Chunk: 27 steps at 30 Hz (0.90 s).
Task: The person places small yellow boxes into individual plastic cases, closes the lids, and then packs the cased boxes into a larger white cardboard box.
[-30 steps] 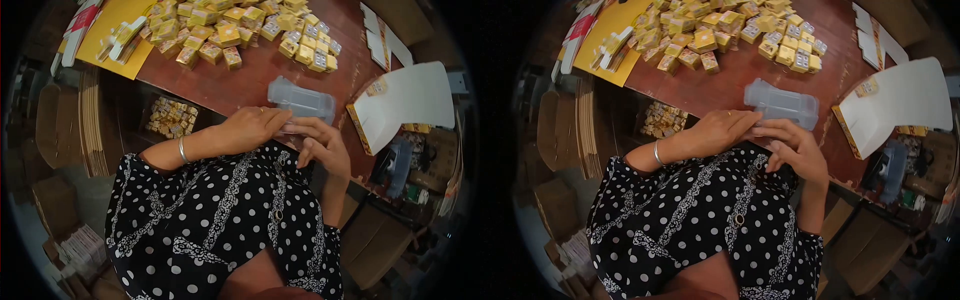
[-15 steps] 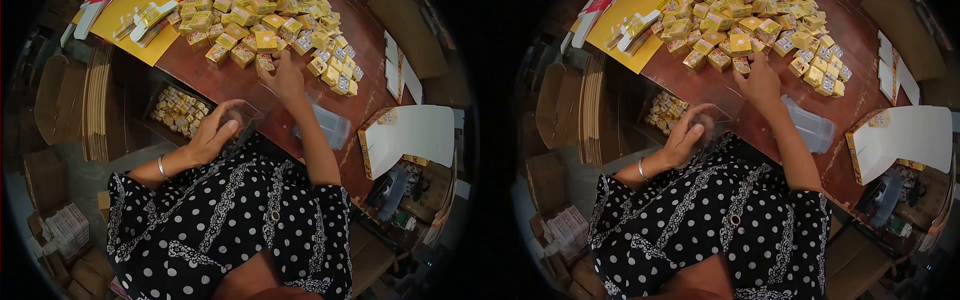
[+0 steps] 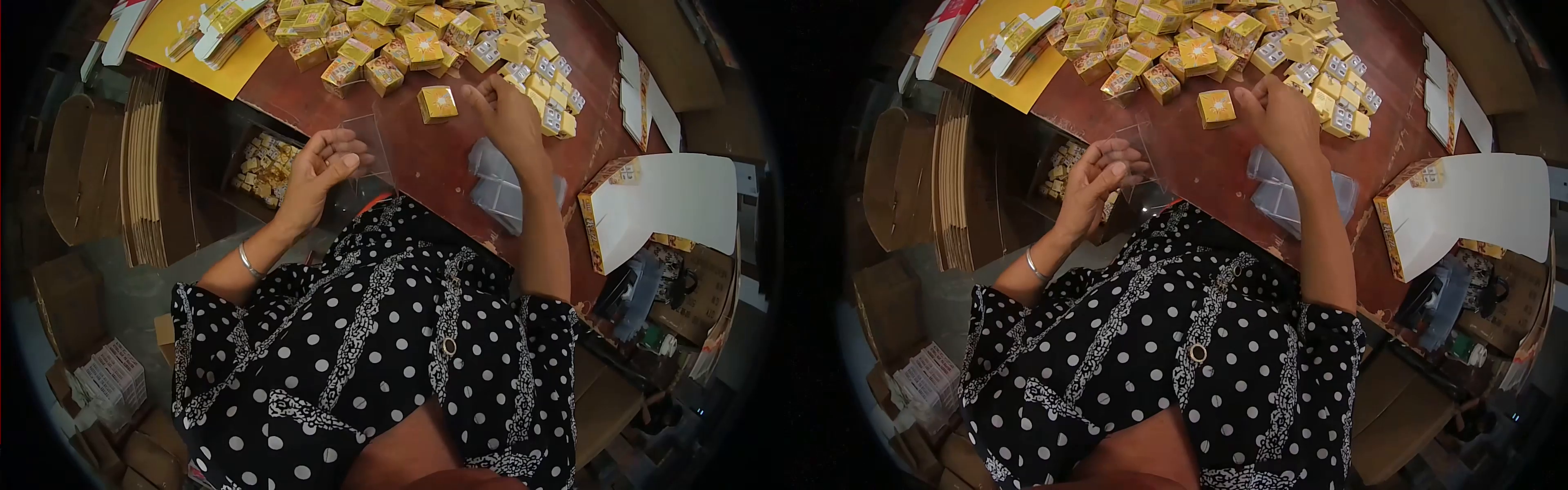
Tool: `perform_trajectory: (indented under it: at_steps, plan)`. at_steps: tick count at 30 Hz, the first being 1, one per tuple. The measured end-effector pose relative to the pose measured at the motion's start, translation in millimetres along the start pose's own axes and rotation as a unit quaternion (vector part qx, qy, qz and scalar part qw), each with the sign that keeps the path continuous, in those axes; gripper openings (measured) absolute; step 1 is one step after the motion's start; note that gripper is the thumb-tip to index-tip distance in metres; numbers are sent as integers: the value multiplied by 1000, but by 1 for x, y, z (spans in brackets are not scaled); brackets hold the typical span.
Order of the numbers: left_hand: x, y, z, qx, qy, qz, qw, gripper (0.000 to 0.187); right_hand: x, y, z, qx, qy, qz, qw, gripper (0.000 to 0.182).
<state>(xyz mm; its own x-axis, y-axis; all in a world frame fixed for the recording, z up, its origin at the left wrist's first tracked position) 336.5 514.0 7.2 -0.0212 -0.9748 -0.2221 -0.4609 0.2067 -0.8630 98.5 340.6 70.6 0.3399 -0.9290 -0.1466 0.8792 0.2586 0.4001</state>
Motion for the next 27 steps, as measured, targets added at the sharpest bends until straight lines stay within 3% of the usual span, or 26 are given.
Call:
perform_trajectory:
  at_steps: [2, 6, 8, 12, 14, 18, 20, 24, 27]
  plan:
    - [1, -1, 2, 11, -28, -7, 1000, 44, 0, 4, -5, 66, -95, 72, 991, 48]
    - [3, -3, 4, 24, -42, 6, 999, 44, 3, 19, -24, -21, -113, 149, 982, 54]
    - [1, -4, 3, 60, -36, -1, 998, 43, 5, 27, -37, -28, -80, 251, 964, 67]
    - [0, -3, 4, 75, -39, -11, 996, 43, 3, 32, -39, -57, -49, 168, 983, 76]
    - [3, -1, 6, 85, -37, -22, 995, 44, 3, 30, -40, -69, -38, 110, 991, 67]
    - [3, -2, 6, 94, -36, -29, 995, 44, 14, 13, -42, -4, -26, 135, 990, 49]
    - [1, -2, 5, 96, -31, -26, 995, 44, 21, -1, -44, 237, -12, 158, 958, 32]
    - [3, 1, 3, 94, -25, -23, 995, 44, 17, -2, -40, 340, -56, 195, 918, 32]
    - [3, 0, 0, 92, -24, -27, 995, 45, 3, 9, -28, 329, -3, 177, 928, 23]
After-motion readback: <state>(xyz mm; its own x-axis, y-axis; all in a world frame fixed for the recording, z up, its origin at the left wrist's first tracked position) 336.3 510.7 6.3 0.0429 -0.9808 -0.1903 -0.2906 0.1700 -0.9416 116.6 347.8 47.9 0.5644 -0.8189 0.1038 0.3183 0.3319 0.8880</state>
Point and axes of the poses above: each hand's wrist, its own x-axis towards the middle knuckle, its own z-axis out of the back of the hand, y = z × x, the point moved 5 cm from there along x, towards the middle knuckle, and after that the axes turned 3 degrees about z, right-handed, at the moved point
